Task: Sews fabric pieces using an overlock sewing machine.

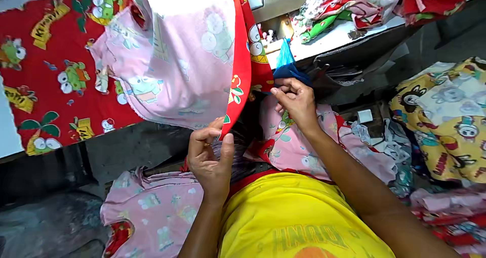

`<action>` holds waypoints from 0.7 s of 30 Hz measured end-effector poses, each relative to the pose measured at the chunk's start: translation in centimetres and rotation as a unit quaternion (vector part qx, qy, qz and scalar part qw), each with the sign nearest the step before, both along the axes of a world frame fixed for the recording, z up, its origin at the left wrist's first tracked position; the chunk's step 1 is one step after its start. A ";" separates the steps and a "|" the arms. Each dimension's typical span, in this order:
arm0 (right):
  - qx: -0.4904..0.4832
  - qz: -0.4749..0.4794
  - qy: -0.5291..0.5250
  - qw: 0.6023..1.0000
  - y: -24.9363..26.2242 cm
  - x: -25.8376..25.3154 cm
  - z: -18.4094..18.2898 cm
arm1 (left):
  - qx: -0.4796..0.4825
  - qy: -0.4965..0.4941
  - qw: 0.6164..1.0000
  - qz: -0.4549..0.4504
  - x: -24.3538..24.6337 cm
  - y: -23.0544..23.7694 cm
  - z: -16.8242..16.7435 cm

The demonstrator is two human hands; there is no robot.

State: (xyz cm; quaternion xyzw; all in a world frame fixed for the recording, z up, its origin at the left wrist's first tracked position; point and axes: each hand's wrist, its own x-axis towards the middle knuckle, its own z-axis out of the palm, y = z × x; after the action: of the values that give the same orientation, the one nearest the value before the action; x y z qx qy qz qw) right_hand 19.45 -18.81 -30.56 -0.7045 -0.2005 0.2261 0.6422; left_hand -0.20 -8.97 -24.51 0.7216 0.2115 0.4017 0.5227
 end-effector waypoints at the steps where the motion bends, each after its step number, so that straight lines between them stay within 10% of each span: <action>1: -0.006 -0.005 -0.006 1.000 0.6 0.1 -0.4 | 0.001 -0.007 1.000 0.004 -0.1 0.2 0.1; 10: -0.004 0.084 -0.068 0.994 -3.8 -4.0 3.3 | 0.279 0.025 0.957 -0.081 0.3 -1.1 0.5; 21: 0.029 0.093 -0.046 0.994 -6.2 -6.0 5.0 | 0.294 0.065 0.951 -0.070 1.4 -2.4 -2.5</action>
State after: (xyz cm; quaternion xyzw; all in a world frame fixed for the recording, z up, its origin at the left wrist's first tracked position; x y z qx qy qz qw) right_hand 13.40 -25.04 -25.57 -0.6735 -0.3012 0.2464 0.6284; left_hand 1.19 -11.39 -27.00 0.8807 0.0663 0.3609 0.2995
